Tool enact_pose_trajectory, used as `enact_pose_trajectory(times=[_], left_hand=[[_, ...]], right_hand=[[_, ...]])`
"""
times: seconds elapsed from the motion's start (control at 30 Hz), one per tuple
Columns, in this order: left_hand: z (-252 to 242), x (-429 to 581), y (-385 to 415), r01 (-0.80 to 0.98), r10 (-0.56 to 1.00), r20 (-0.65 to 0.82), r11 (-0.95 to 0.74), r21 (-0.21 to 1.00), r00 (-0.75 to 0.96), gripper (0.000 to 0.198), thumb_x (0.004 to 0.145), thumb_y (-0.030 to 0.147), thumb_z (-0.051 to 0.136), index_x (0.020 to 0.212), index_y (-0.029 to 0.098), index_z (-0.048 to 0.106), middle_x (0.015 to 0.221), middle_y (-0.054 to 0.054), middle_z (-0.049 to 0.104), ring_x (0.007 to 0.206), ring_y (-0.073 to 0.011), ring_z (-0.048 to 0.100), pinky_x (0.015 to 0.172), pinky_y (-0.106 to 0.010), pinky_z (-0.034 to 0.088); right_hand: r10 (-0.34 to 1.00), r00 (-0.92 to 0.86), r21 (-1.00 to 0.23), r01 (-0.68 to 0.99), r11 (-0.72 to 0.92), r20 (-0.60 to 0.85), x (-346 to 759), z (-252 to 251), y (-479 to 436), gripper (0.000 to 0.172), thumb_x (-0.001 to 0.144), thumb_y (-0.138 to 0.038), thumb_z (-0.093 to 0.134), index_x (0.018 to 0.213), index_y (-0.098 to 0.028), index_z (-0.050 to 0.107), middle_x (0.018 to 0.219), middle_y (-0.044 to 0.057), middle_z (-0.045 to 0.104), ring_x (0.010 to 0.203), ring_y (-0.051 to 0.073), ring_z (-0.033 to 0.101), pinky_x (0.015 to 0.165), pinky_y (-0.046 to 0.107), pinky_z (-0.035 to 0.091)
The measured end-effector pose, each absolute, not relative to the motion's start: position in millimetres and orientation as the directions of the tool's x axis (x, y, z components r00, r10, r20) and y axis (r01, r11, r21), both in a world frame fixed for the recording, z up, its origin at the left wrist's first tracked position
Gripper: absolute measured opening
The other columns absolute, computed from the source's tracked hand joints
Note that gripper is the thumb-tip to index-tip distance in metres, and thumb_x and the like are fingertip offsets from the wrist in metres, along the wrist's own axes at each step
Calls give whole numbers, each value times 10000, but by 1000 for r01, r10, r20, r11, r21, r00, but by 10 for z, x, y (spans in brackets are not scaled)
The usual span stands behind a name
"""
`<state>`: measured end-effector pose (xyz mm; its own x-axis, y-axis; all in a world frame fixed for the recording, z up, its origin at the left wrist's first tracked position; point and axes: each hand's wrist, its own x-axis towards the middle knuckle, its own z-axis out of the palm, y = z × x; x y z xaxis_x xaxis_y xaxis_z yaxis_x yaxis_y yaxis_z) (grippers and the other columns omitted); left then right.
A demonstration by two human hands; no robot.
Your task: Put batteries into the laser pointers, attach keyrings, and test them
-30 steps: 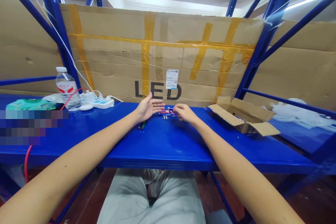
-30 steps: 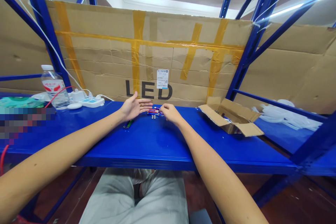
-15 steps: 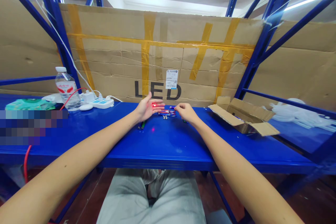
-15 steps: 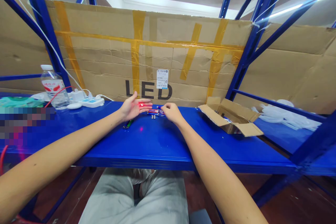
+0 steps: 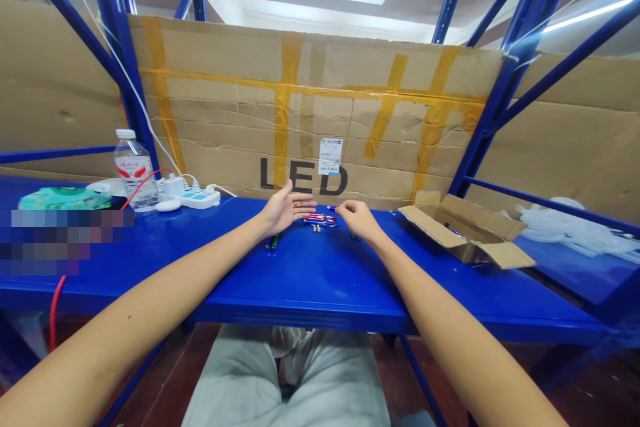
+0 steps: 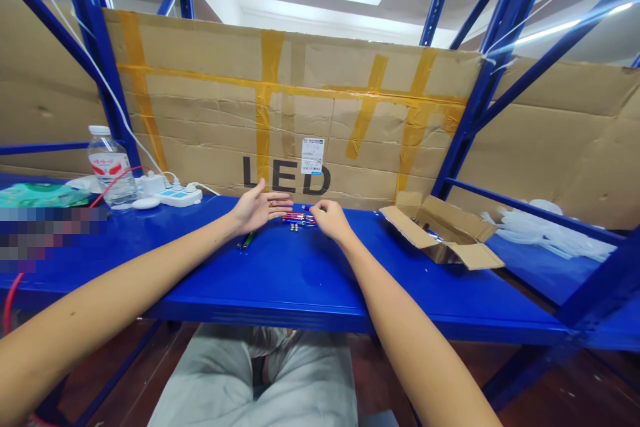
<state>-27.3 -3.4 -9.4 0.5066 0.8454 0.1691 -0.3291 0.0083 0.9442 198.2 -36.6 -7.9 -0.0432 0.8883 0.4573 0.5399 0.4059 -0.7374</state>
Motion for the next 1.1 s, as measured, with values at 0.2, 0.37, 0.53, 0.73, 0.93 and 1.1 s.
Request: enact_pose_trajectory(times=[0.2, 0.37, 0.53, 0.73, 0.93, 1.1], left_hand=[[-101, -272, -31, -325, 839, 178, -1, 946, 514, 740, 901, 718, 317, 1127, 89, 634, 1192, -225, 666, 1186, -324, 593, 1041, -441, 430], [-126, -215, -50, -150, 859, 284, -242, 958, 426, 547, 874, 616, 517, 1102, 135, 643, 1117, -173, 685, 1088, -305, 626, 981, -450, 450], [-141, -107, -72, 268, 720, 521, -671, 692, 458, 297, 812, 372, 659, 1048, 195, 692, 962, -79, 698, 916, -252, 618, 896, -411, 440], [-69, -99, 156, 347, 689, 525, -714, 608, 499, 154, 805, 278, 631, 908, 194, 708, 812, -58, 689, 802, -230, 605, 806, -386, 444], [-70, -74, 594, 492, 748, 485, -663, 564, 453, 42, 697, 153, 672, 726, 182, 681, 727, -64, 661, 790, -255, 610, 822, -408, 439], [-126, -54, 898, 652, 817, 376, -576, 493, 438, 127, 651, 87, 653, 752, 154, 691, 790, -60, 700, 791, -213, 628, 775, -327, 470]], right_hand=[[892, -39, -741, 541, 397, 450, 1989, -73, -347, 217, 719, -350, 536, 599, -172, 564, 612, 7, 558, 633, 150, 473, 614, 274, 351], [882, -78, -719, 549, 427, 464, 1979, -80, -329, 233, 760, -351, 539, 626, -166, 586, 625, 13, 585, 646, 154, 493, 617, 269, 360], [829, -299, -634, 537, 556, 473, 1924, -94, -267, 307, 825, -400, 522, 660, -158, 614, 640, 10, 589, 636, 142, 477, 615, 265, 349], [836, -394, -671, 505, 543, 381, 1952, -80, 79, 208, 826, -320, 561, 791, -140, 660, 675, 17, 628, 632, 139, 512, 609, 258, 377], [857, -359, -599, 613, 515, 370, 1926, -81, 597, 23, 762, -150, 667, 755, -139, 648, 714, 30, 655, 677, 133, 545, 629, 233, 383], [876, -344, -418, 779, 468, 339, 1814, -189, 832, 39, 816, -150, 656, 780, -137, 664, 795, 46, 686, 720, 134, 562, 623, 225, 366]])
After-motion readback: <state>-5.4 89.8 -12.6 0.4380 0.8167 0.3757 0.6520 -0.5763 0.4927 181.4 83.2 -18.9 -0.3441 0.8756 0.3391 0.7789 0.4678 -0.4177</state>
